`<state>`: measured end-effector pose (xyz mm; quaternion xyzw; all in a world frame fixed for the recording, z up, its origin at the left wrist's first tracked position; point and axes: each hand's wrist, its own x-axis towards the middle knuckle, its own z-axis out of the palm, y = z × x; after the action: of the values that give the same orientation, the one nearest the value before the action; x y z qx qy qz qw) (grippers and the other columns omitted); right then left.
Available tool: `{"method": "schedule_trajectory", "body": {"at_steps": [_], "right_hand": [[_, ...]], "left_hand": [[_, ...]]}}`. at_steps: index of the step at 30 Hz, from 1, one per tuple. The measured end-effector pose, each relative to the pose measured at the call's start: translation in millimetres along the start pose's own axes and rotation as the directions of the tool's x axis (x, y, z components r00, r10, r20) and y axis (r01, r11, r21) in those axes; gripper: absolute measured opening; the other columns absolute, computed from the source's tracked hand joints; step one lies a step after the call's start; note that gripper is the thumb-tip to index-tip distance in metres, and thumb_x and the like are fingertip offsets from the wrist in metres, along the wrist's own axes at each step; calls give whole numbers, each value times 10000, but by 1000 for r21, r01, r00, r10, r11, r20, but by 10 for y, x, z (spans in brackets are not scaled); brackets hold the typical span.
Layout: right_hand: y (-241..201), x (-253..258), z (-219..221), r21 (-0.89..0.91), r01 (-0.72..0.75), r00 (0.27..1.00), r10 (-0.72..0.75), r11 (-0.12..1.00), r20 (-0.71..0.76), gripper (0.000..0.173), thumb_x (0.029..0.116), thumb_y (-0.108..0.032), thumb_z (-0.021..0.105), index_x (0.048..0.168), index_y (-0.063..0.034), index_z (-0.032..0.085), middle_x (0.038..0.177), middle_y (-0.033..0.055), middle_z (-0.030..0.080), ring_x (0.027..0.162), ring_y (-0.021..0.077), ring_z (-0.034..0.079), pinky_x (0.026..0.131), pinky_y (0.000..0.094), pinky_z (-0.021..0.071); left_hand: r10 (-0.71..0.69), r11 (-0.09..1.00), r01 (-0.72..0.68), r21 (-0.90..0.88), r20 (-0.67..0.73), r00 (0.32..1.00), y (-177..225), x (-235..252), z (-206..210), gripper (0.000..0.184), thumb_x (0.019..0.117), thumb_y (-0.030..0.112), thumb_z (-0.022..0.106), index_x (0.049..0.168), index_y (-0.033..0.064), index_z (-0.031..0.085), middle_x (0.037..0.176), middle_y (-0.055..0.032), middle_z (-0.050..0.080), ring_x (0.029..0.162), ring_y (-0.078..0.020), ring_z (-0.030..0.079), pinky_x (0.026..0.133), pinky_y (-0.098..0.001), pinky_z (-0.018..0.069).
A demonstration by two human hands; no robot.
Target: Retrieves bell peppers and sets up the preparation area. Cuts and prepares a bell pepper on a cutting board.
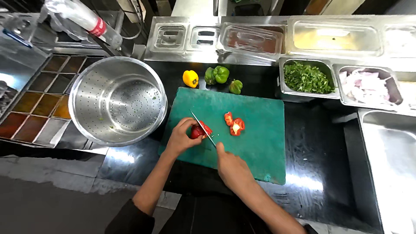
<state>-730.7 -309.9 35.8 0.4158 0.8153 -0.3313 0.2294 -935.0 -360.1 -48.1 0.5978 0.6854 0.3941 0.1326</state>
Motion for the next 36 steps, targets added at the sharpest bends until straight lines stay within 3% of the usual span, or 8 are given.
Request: {"method": "schedule_trajectory", "body": {"at_steps": [3,7,13,15,19,24,31,36], "right_hand": [[22,-118,-12,-27,-46,997,47,999,53,306,1095,-162,369,1391,-99,410,1079,186,676,1029,373,699,831,502,560],[-83,247,51,45,21,996,-17,999,-93,327,1067,-143,463,1386,-95,412,957,169,689,912,376,718,748,519,575],[-122,365,57,10,59,989,-57,998,-137,313,1076,-169,461,1378,-97,419,953,168,693,880,374,722,719,512,577],[-98,251,40,-4,46,993,-46,999,-109,324,1074,-167,457,1389,-106,410,942,162,689,877,370,721,720,510,578],[-28,39,44,-25,-8,1000,8,1000,18,318,1088,-171,405,1399,-106,402,1043,176,681,1011,372,702,824,502,562],[-60,272,120,-7,29,993,-30,1000,-118,292,1074,-171,463,1356,-104,427,960,158,681,895,364,716,731,499,573],[129,154,2,4,21,999,-21,1000,-37,306,1095,-224,422,1377,-104,430,1004,177,680,969,378,703,804,511,559],[261,246,35,104,62,997,-58,993,-46,298,1095,-270,438,1346,-109,444,921,164,670,901,368,699,785,529,551]], "left_hand": [[24,1000,-25,-8,-10,1000,49,-34,44,378,740,163,826,1064,15,698,1181,-155,667,1095,-237,665,948,-398,563],[49,999,-49,4,-28,998,35,-40,66,377,750,179,831,1056,10,691,1172,-160,665,1091,-235,663,957,-395,558],[59,998,-59,4,-3,998,17,-55,17,352,745,176,835,1029,22,694,1184,-148,664,1147,-235,647,989,-395,543],[35,999,-35,15,-1,999,30,-40,-16,372,750,147,835,1059,5,686,1191,-166,656,1118,-254,653,971,-414,550],[-19,1000,19,7,-33,999,6,-60,-51,393,754,139,802,1099,-4,682,1227,-182,643,1119,-284,649,958,-446,552],[-26,1000,26,4,7,1000,-4,-91,-60,534,752,158,804,1234,-4,640,1249,-177,624,1064,-256,649,941,-416,546],[-94,995,92,30,47,994,-67,-208,-113,585,750,217,765,1314,90,672,1276,-150,572,1167,-289,569,929,-453,531],[-142,990,141,20,76,987,-56,-193,-141,549,752,178,707,1283,53,652,1313,-172,551,1133,-295,594,892,-459,547]]}}
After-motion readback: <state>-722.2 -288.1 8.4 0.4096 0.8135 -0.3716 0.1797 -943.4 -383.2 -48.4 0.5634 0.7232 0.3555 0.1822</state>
